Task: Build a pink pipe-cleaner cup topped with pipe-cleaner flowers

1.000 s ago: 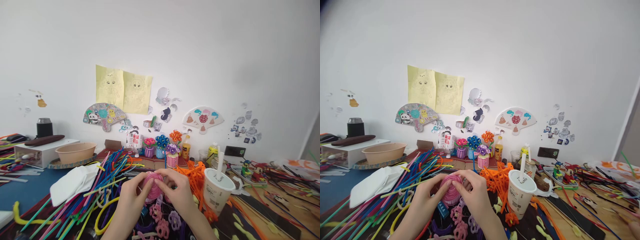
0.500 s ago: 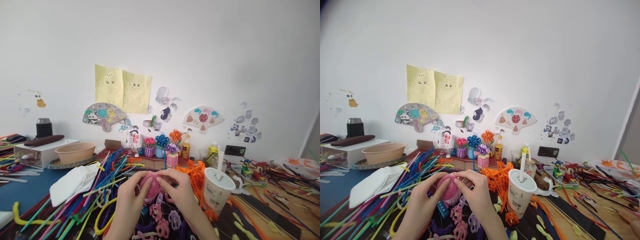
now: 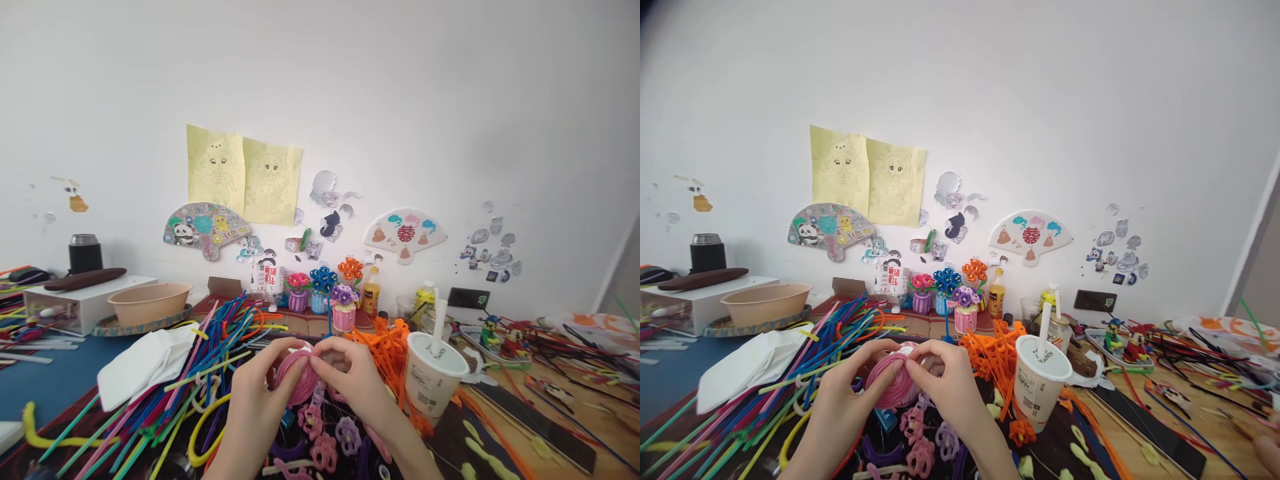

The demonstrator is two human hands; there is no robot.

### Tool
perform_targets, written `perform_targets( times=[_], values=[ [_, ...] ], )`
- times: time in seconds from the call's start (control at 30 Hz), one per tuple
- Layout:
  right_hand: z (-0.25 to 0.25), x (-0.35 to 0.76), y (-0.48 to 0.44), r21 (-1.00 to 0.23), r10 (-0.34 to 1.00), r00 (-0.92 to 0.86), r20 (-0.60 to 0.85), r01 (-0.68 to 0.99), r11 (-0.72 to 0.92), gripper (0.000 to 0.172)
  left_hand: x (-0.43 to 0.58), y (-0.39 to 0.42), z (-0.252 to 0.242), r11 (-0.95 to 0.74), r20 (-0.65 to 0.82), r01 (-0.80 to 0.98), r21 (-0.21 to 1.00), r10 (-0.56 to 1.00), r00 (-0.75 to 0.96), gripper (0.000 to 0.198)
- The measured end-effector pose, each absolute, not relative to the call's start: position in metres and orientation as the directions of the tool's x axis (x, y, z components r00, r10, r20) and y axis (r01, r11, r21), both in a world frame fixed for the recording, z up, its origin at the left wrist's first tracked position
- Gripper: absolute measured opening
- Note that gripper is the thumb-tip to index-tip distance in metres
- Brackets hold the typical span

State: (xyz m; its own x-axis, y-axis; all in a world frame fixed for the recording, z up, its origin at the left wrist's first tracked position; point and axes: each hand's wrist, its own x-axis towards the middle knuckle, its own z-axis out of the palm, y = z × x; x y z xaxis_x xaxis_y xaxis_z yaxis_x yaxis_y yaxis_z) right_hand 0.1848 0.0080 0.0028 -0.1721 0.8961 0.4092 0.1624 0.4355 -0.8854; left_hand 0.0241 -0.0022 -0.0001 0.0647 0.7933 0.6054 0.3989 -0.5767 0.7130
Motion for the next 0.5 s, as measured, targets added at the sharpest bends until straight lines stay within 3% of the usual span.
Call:
perform_targets(
  times=[0.2, 0.5],
  values=[
    [0.0004, 0.1835, 0.0108, -0.946, 0.926, -0.196, 0.322, -0.019, 0.324, 0.026, 0.0224, 0.0009, -0.0037, -0.676, 0.738, 0.421, 0.605, 0.674, 0.021, 0.011],
    [-0.0008, 0.1823, 0.0131, -0.955, 0.934, -0.199, 0.296, -0.078, 0.286, 0.033, 0.0214, -0.0018, -0.0038, -0.752, 0.819, 0.447, 0.484, 0.57, 0.073, 0.01]
  ],
)
